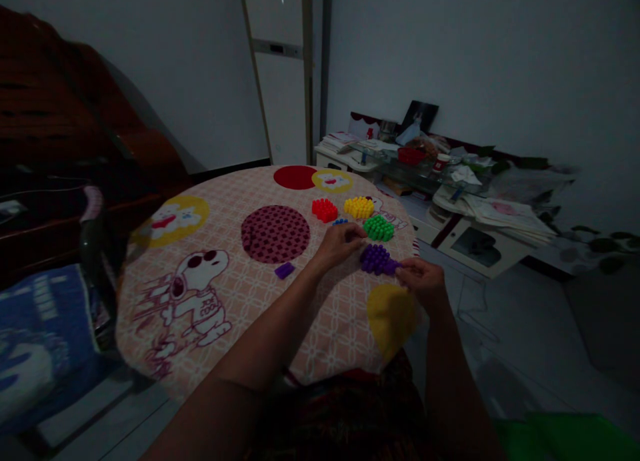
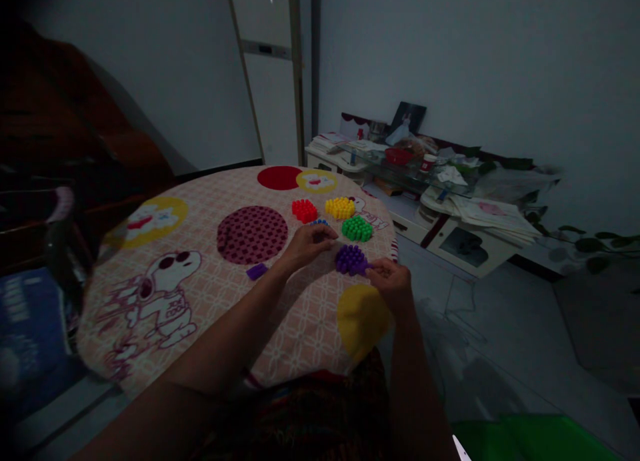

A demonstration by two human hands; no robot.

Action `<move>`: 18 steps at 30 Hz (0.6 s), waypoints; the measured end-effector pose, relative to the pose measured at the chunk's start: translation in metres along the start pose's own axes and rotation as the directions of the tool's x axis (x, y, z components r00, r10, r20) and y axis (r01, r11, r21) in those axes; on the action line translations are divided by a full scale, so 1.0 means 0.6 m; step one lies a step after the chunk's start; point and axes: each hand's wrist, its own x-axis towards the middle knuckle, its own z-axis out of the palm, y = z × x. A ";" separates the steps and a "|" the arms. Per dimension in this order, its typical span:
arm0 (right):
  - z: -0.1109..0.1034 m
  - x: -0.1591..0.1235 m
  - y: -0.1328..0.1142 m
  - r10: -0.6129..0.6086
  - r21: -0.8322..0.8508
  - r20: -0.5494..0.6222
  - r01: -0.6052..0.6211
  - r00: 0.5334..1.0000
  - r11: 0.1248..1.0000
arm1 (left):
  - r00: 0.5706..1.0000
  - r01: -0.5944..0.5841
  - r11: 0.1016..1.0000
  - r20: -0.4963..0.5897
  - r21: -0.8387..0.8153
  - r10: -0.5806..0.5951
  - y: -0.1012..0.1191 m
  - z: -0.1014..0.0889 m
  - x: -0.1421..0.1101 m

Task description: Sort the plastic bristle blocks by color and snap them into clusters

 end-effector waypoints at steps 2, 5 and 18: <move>-0.005 0.001 0.002 -0.033 -0.063 0.037 0.035 0.999 0.997 | 0.998 0.050 0.999 -0.034 -0.023 -0.050 -0.011 -0.007 0.004; 0.003 0.001 0.006 -0.070 -0.120 0.079 0.079 0.994 0.990 | 0.995 0.089 0.994 -0.031 -0.067 -0.091 -0.024 -0.011 0.005; 0.055 -0.006 0.023 -0.110 -0.154 0.061 0.119 0.992 0.981 | 0.989 0.144 0.985 -0.034 0.091 -0.141 -0.048 -0.029 0.010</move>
